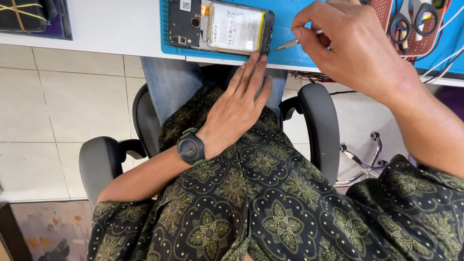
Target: Prying a small circuit board component from a mobile phone chassis and placing it on a repair fixture
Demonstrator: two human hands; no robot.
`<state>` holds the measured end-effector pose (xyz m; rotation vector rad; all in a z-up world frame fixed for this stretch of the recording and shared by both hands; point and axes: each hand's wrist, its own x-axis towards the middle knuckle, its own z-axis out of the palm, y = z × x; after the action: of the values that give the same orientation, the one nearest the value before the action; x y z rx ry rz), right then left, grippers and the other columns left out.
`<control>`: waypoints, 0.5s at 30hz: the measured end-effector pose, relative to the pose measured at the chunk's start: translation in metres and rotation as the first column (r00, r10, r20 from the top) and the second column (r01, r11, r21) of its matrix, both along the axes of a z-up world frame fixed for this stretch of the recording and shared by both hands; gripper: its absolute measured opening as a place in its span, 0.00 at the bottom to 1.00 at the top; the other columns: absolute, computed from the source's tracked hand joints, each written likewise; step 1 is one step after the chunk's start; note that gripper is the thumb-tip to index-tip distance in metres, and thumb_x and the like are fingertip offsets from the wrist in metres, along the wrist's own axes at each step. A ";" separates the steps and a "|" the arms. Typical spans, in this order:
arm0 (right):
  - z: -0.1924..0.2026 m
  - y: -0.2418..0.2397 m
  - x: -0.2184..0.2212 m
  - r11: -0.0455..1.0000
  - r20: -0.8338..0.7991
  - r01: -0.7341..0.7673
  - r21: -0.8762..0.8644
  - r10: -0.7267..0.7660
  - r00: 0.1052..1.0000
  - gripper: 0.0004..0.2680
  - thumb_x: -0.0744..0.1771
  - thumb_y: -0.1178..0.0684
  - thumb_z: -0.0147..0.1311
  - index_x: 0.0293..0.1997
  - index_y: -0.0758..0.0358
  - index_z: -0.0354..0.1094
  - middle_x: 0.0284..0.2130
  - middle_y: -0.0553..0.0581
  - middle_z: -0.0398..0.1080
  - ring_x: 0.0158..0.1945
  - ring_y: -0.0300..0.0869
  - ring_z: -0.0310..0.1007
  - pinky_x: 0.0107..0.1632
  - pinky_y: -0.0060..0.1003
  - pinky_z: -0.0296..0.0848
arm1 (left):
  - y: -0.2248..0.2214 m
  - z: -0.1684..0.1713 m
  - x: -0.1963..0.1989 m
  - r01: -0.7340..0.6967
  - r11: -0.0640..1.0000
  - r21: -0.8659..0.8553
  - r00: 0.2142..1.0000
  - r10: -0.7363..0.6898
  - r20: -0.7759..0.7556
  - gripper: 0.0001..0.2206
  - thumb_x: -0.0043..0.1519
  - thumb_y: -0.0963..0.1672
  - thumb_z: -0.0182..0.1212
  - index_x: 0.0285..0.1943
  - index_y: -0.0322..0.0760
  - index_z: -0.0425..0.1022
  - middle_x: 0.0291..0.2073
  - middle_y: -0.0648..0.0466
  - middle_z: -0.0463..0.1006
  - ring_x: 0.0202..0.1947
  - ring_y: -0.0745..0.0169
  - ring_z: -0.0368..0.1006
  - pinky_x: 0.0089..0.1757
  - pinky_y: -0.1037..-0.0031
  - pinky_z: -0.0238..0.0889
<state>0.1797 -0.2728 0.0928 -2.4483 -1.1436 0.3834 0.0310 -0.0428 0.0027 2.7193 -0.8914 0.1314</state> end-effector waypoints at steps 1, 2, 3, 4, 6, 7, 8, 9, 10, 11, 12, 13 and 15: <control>-0.002 0.000 -0.001 1.000 0.019 -0.005 0.011 0.005 1.000 0.01 0.81 0.66 0.59 0.57 0.73 0.75 0.33 0.63 0.67 0.35 0.54 0.65 0.43 0.51 0.61 | 0.000 0.001 0.000 -0.003 1.000 -0.007 1.000 0.003 0.001 0.13 0.77 0.37 0.56 0.69 0.27 0.70 0.77 0.26 0.59 0.80 0.26 0.51 0.75 0.48 0.58; -0.003 -0.001 -0.001 1.000 0.041 -0.010 0.021 0.009 0.999 0.01 0.81 0.66 0.60 0.57 0.73 0.75 0.32 0.62 0.67 0.34 0.54 0.66 0.44 0.51 0.62 | 0.000 0.003 0.001 -0.007 1.000 -0.015 1.000 0.007 0.003 0.12 0.77 0.37 0.57 0.69 0.27 0.70 0.76 0.25 0.60 0.80 0.27 0.52 0.74 0.48 0.59; -0.003 -0.001 -0.001 1.000 0.041 -0.009 0.021 0.009 0.999 0.01 0.81 0.66 0.60 0.57 0.73 0.75 0.32 0.62 0.67 0.34 0.54 0.66 0.44 0.51 0.62 | 0.000 0.003 0.001 -0.006 1.000 -0.015 1.000 0.006 0.003 0.12 0.77 0.37 0.57 0.69 0.27 0.70 0.76 0.25 0.60 0.80 0.27 0.52 0.74 0.48 0.59; -0.003 -0.001 -0.001 1.000 0.044 -0.010 0.016 0.009 0.999 0.01 0.81 0.66 0.59 0.57 0.72 0.75 0.32 0.61 0.68 0.35 0.54 0.67 0.48 0.51 0.63 | 0.000 0.003 0.001 -0.007 1.000 -0.005 1.000 0.007 0.009 0.13 0.76 0.37 0.57 0.69 0.27 0.70 0.75 0.25 0.61 0.80 0.27 0.51 0.74 0.48 0.59; -0.007 -0.003 -0.002 1.000 0.046 -0.011 0.012 0.010 0.999 0.01 0.81 0.65 0.59 0.57 0.71 0.75 0.32 0.60 0.68 0.36 0.55 0.67 0.51 0.51 0.63 | -0.001 0.003 0.001 -0.008 1.000 0.005 1.000 0.008 0.015 0.13 0.76 0.37 0.58 0.69 0.28 0.71 0.75 0.25 0.61 0.80 0.27 0.51 0.74 0.48 0.59; -0.010 -0.004 -0.002 0.999 0.089 -0.035 0.036 0.032 0.996 0.01 0.81 0.65 0.60 0.58 0.73 0.76 0.33 0.62 0.71 0.37 0.58 0.70 0.48 0.52 0.66 | -0.001 0.002 0.001 -0.007 1.000 -0.005 1.000 0.007 0.016 0.13 0.76 0.37 0.57 0.68 0.28 0.71 0.75 0.25 0.61 0.79 0.26 0.52 0.74 0.48 0.59; -0.013 -0.006 -0.002 0.996 0.133 -0.061 0.059 0.052 0.990 0.01 0.81 0.65 0.61 0.58 0.75 0.77 0.34 0.65 0.74 0.39 0.60 0.73 0.46 0.54 0.68 | -0.001 0.002 0.001 -0.007 1.000 -0.014 1.000 0.007 0.018 0.12 0.76 0.37 0.57 0.68 0.28 0.71 0.75 0.25 0.61 0.79 0.26 0.53 0.74 0.48 0.60; -0.016 -0.006 -0.004 0.996 0.134 -0.062 0.060 0.053 0.989 0.01 0.81 0.65 0.61 0.58 0.75 0.77 0.34 0.65 0.74 0.39 0.60 0.73 0.46 0.54 0.68 | -0.001 0.002 0.001 -0.008 1.000 -0.013 1.000 0.009 0.020 0.12 0.76 0.37 0.57 0.68 0.28 0.71 0.75 0.25 0.61 0.79 0.26 0.53 0.74 0.48 0.60; -0.018 -0.007 -0.007 0.997 0.234 -0.071 0.003 0.068 0.970 0.04 0.82 0.60 0.62 0.63 0.70 0.79 0.31 0.61 0.72 0.38 0.59 0.72 0.47 0.52 0.70 | -0.001 0.002 0.001 -0.007 1.000 -0.009 1.000 0.007 0.020 0.12 0.76 0.37 0.57 0.68 0.28 0.70 0.75 0.25 0.61 0.79 0.26 0.53 0.73 0.48 0.60; -0.021 -0.007 -0.010 0.996 0.331 -0.074 -0.053 0.087 0.940 0.07 0.82 0.54 0.62 0.68 0.66 0.81 0.29 0.57 0.70 0.37 0.57 0.71 0.48 0.51 0.72 | -0.001 0.002 0.001 -0.006 1.000 -0.004 1.000 0.006 0.021 0.13 0.76 0.37 0.58 0.68 0.28 0.70 0.75 0.25 0.61 0.79 0.26 0.53 0.73 0.48 0.61; -0.005 0.004 -0.012 0.996 0.330 -0.075 -0.054 0.088 0.940 0.07 0.82 0.54 0.62 0.68 0.66 0.81 0.29 0.57 0.70 0.37 0.57 0.71 0.48 0.51 0.72 | -0.001 0.002 0.000 -0.007 1.000 -0.005 1.000 0.007 0.020 0.13 0.76 0.37 0.58 0.68 0.28 0.70 0.75 0.25 0.61 0.79 0.26 0.53 0.73 0.48 0.61; 0.011 0.016 -0.015 0.977 0.296 -0.104 -0.185 0.157 0.942 0.11 0.77 0.58 0.63 0.69 0.65 0.74 0.38 0.60 0.67 0.43 0.58 0.68 0.50 0.51 0.67 | -0.001 0.001 0.000 -0.007 1.000 -0.018 1.000 0.007 0.015 0.12 0.77 0.37 0.57 0.68 0.28 0.70 0.75 0.25 0.60 0.79 0.26 0.53 0.73 0.48 0.61; 0.020 0.023 -0.012 0.941 0.259 -0.137 -0.308 0.222 0.940 0.18 0.72 0.62 0.65 0.71 0.64 0.66 0.46 0.63 0.65 0.49 0.59 0.65 0.51 0.51 0.63 | -0.001 0.001 0.002 -0.008 1.000 -0.028 1.000 0.009 0.015 0.11 0.77 0.37 0.56 0.68 0.28 0.69 0.75 0.25 0.60 0.79 0.25 0.53 0.73 0.47 0.62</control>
<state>0.1673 -0.2498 0.1127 -2.7248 -1.5412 0.2616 0.0328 -0.0433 0.0035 2.7001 -0.8755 0.1652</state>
